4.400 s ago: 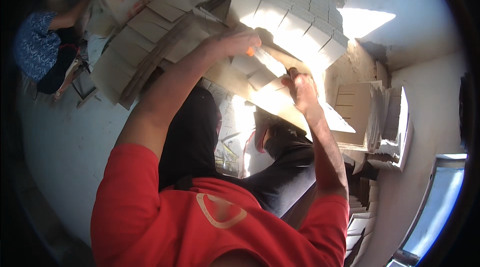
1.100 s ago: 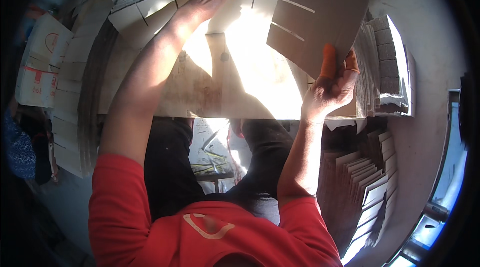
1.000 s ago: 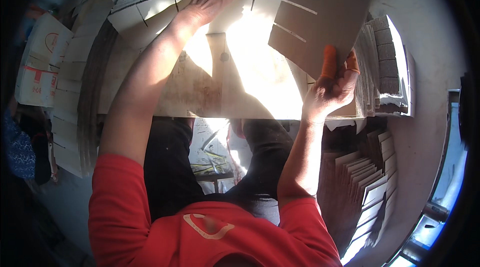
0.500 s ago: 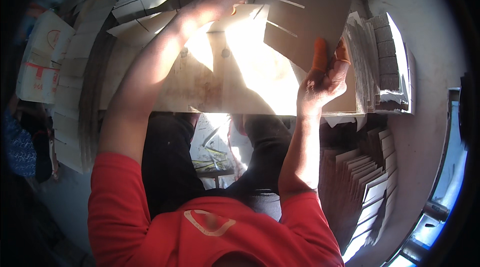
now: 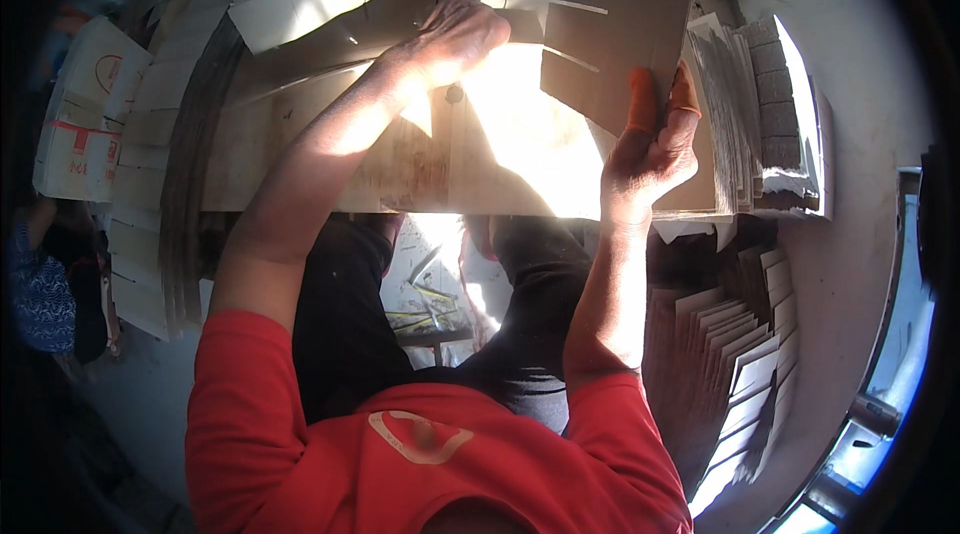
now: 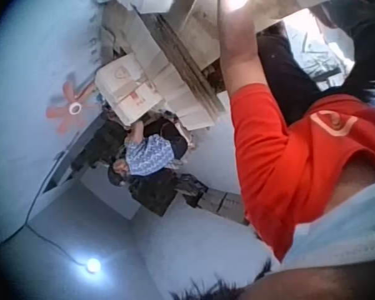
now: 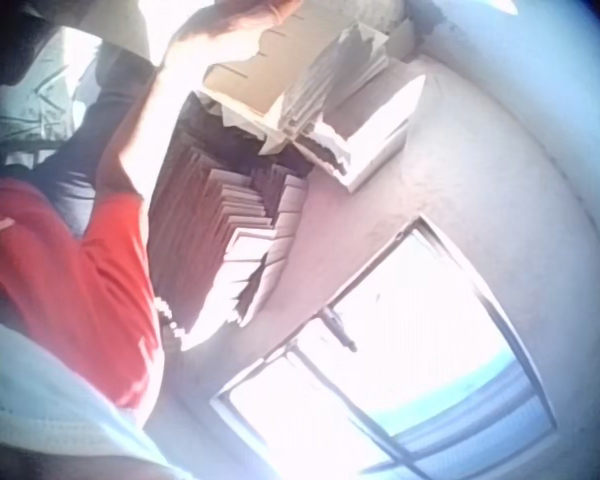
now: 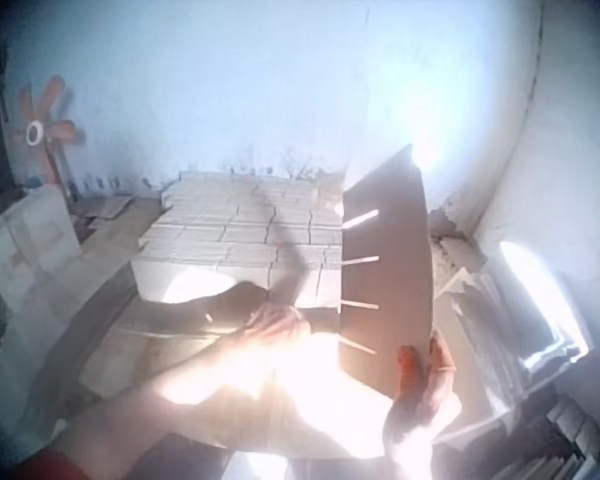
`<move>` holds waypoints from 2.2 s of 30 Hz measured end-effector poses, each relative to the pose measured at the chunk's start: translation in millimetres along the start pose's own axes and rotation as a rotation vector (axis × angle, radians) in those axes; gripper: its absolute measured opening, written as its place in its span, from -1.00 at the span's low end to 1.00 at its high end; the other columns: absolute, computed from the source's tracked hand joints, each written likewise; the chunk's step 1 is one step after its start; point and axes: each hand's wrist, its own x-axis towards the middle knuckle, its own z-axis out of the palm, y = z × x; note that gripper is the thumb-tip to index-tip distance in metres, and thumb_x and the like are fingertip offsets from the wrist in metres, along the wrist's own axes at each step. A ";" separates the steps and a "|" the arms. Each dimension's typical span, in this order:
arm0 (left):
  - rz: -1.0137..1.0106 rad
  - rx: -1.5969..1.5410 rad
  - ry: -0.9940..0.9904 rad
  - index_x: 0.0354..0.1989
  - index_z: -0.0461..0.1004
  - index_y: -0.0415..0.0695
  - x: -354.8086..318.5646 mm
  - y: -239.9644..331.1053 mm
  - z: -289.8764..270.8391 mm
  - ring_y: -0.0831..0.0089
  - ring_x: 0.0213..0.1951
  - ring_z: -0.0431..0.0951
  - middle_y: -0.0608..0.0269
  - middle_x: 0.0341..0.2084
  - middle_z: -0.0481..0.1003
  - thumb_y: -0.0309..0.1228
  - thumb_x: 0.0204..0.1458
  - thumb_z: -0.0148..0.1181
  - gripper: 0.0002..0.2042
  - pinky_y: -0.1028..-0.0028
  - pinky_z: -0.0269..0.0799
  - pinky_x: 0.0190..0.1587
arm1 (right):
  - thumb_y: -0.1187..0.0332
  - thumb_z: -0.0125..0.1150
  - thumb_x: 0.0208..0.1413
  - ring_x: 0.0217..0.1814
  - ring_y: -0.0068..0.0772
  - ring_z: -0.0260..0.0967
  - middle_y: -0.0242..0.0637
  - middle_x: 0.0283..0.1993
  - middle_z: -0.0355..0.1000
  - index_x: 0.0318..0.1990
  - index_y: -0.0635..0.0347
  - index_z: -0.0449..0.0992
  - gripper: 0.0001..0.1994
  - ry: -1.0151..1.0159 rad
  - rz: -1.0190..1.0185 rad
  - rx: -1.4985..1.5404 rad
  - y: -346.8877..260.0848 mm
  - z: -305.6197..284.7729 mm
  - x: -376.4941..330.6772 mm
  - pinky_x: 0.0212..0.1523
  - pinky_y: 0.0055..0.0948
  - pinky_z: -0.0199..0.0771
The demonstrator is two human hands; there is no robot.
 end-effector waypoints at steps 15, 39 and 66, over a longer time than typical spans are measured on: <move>0.066 -0.166 0.013 -0.62 0.34 -0.24 -3.0 54.9 -21.3 0.19 -0.44 0.45 0.10 -0.65 0.37 -0.56 -0.22 0.08 -0.94 0.29 0.37 -0.39 | 0.53 0.08 0.14 -0.22 -0.09 0.52 -0.03 -0.04 0.44 -0.02 0.28 0.28 -0.74 -0.126 -0.043 -0.160 8.1 7.5 -4.7 -0.31 -0.38 0.54; -0.247 0.206 0.260 -0.12 0.34 -0.24 30.0 -36.4 -34.0 0.24 -0.03 0.31 0.12 -0.19 0.39 -0.41 -0.18 0.28 -0.59 0.28 0.26 0.04 | 0.69 0.06 0.07 -0.25 -0.16 0.52 0.07 -0.10 0.45 -0.05 0.40 0.28 -0.73 -0.208 0.069 -0.180 -3.3 21.8 -18.1 -0.25 -0.45 0.51; 0.009 -0.037 0.371 -0.47 0.37 -0.24 6.4 -22.8 -1.7 0.18 -0.32 0.47 0.14 -0.53 0.41 -0.63 -0.18 0.02 -0.92 0.25 0.40 -0.39 | 0.55 -0.23 0.25 0.19 -0.37 0.26 -0.06 0.15 0.30 0.23 0.34 0.16 -0.61 -0.239 0.193 0.202 -18.3 3.0 -13.2 0.25 -0.34 0.20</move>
